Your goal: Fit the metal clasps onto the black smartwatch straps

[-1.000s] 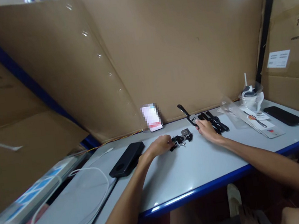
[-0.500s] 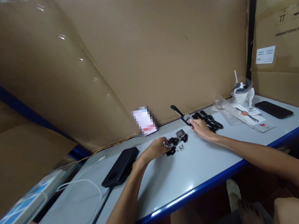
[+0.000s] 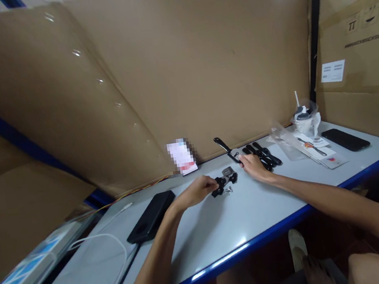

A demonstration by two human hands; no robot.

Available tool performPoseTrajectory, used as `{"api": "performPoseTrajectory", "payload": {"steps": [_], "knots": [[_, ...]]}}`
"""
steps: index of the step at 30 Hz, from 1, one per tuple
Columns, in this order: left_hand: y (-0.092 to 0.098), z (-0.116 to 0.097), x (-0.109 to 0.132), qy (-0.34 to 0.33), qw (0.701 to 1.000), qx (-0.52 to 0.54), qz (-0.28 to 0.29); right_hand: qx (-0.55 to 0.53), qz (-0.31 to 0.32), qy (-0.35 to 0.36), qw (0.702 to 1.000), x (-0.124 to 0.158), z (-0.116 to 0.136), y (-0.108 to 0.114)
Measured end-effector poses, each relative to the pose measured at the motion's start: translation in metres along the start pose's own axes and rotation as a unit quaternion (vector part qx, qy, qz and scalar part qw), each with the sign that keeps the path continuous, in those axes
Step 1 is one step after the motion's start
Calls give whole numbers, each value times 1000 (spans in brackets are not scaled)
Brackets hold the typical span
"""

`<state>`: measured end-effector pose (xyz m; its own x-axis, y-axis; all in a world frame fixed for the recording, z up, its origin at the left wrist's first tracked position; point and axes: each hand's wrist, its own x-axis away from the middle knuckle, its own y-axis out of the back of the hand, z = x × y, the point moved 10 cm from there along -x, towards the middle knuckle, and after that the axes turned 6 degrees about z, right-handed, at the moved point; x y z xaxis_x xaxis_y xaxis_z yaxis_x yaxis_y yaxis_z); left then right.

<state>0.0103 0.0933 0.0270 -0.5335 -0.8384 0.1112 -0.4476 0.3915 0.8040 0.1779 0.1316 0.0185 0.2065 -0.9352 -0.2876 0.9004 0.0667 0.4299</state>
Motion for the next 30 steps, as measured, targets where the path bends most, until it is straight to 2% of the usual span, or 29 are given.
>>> {"api": "performPoseTrajectory", "payload": {"steps": [4, 8, 11, 15, 19, 22, 24, 26, 30], "knots": [[13, -4, -1, 3, 988, 133, -77, 11, 1, 4, 1000, 2, 3, -2], [11, -8, -4, 6, 942, 303, -142, 21, 6, 12, 1000, 5, 8, -6], [7, -14, -6, -10, 915, 354, -192, 47, 12, 30, 998, 7, 15, -12], [5, -18, -7, -26, 909, 330, -251, 67, 30, 58, 996, 14, 27, -22], [15, -19, 5, -21, 916, 209, -341, 42, 53, 78, 995, 20, 34, -30], [20, -19, 12, 0, 914, 136, -383, 11, 65, 66, 996, 20, 32, -31], [19, -13, 12, 18, 908, 142, -395, -6, 67, 51, 996, 19, 28, -30], [13, -5, 6, 27, 901, 202, -382, -20, 69, 41, 997, 17, 25, -30], [-8, 3, -12, 33, 896, 334, -290, -68, 100, 15, 993, 16, 19, -37]]}}
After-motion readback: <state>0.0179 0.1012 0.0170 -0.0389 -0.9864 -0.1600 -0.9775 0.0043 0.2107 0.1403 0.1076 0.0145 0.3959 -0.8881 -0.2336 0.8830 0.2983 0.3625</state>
